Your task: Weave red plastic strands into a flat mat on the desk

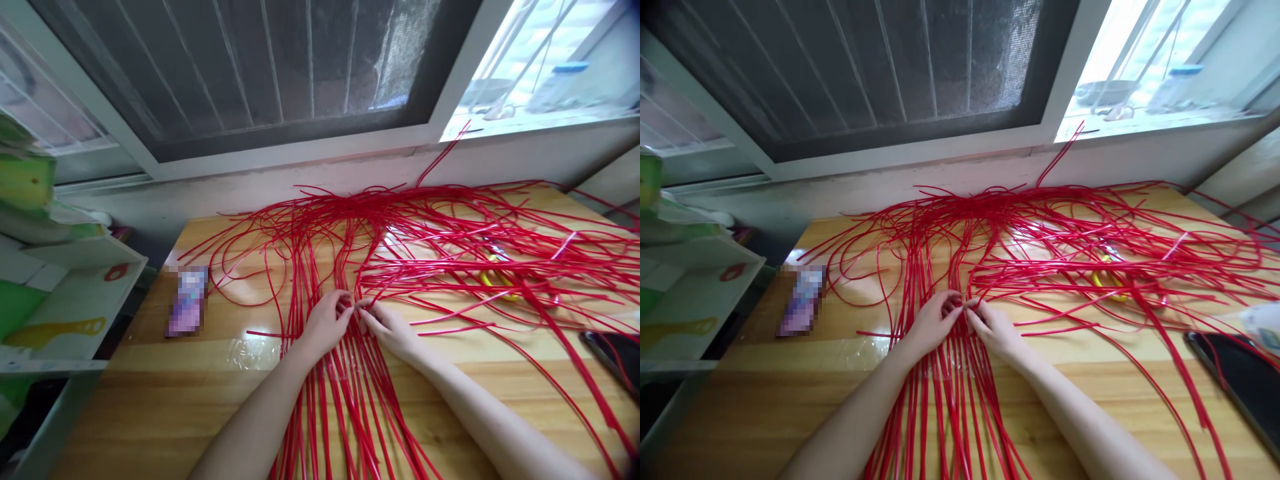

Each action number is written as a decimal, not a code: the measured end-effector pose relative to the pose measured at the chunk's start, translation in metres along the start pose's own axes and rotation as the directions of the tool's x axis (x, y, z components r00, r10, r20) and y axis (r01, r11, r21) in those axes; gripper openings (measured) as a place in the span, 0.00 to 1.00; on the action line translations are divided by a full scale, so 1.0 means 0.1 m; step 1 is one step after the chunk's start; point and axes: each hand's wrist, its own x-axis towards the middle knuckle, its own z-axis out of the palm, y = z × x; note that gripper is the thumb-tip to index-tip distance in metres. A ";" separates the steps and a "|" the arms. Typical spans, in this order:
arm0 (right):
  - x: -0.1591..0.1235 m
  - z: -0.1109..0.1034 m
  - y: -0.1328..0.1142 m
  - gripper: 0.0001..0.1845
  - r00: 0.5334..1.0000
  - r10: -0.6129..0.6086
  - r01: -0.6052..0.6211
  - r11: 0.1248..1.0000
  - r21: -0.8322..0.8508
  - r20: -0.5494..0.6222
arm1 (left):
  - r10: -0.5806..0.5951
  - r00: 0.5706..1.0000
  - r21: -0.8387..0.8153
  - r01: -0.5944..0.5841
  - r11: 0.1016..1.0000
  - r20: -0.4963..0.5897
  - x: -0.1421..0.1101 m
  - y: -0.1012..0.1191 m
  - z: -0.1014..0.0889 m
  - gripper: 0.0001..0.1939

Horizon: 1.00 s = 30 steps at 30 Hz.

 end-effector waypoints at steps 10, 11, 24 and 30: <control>0.01 -0.07 -0.04 0.19 0.993 0.106 -0.116 0.957 0.266 0.053 | -0.069 0.995 0.057 0.073 0.996 -0.070 0.10 -0.09 0.04 0.15; 0.02 -0.08 -0.04 0.19 0.991 0.118 -0.132 0.948 0.290 0.065 | -0.075 0.995 0.048 0.078 0.996 -0.064 0.09 -0.08 0.05 0.15; 0.08 -0.04 -0.05 0.17 0.976 0.218 -0.206 0.905 0.371 0.008 | -0.157 0.983 -0.445 0.183 0.877 0.096 0.11 -0.02 -0.04 0.11; 0.10 -0.03 0.02 0.14 0.997 0.050 -0.068 0.942 0.328 0.064 | 0.189 0.982 -0.236 -0.178 0.955 0.027 0.00 0.07 -0.06 0.12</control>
